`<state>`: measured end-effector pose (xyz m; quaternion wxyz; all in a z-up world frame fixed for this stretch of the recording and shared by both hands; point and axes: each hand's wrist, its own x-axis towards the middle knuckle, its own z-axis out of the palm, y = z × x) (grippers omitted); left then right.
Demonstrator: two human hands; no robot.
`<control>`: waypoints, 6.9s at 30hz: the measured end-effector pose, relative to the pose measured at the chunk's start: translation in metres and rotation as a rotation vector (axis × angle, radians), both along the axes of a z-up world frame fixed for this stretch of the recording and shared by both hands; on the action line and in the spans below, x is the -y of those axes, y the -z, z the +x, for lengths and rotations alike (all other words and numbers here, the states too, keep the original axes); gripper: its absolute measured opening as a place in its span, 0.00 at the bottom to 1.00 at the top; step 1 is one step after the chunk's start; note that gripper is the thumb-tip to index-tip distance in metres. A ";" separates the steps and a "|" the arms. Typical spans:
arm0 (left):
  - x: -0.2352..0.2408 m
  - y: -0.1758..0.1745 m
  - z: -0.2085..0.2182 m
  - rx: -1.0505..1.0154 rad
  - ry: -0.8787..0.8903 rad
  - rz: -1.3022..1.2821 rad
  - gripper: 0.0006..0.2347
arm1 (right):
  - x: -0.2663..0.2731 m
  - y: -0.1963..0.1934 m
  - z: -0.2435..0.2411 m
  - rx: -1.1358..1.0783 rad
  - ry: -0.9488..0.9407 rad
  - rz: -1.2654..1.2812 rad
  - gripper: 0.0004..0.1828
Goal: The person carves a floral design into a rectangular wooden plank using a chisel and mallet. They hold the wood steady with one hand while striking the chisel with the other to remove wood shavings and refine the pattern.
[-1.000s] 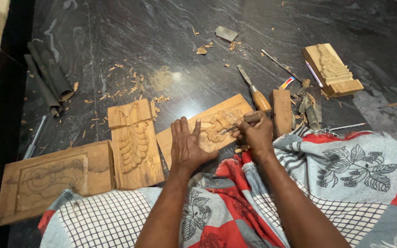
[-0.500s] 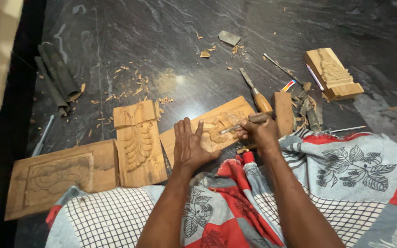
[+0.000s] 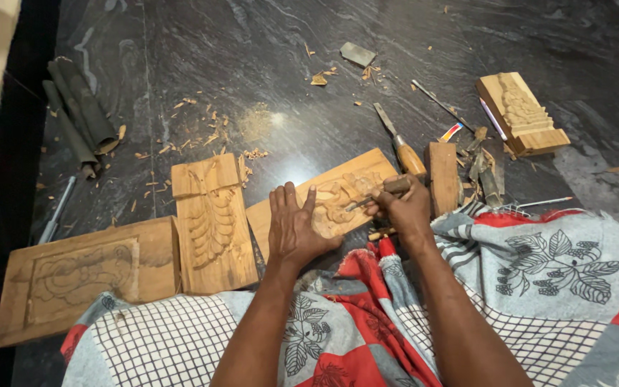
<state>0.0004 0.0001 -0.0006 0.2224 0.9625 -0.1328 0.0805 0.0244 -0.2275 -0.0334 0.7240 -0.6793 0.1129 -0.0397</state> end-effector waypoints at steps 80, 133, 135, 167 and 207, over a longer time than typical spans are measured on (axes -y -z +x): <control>-0.003 -0.001 0.001 0.030 0.023 -0.042 0.45 | 0.035 0.001 0.035 -0.115 -0.235 0.023 0.11; -0.006 0.003 -0.006 0.083 0.048 -0.035 0.46 | 0.015 -0.031 0.046 -0.245 -0.416 -0.130 0.11; -0.005 0.005 -0.005 0.088 0.047 -0.034 0.46 | 0.011 -0.033 0.031 -0.265 -0.317 -0.105 0.10; -0.007 -0.001 -0.004 -0.001 0.061 0.005 0.46 | -0.010 -0.035 -0.021 -0.097 0.026 -0.008 0.10; -0.002 -0.006 -0.004 -0.070 0.012 0.032 0.47 | -0.014 -0.037 -0.029 0.105 0.065 -0.371 0.12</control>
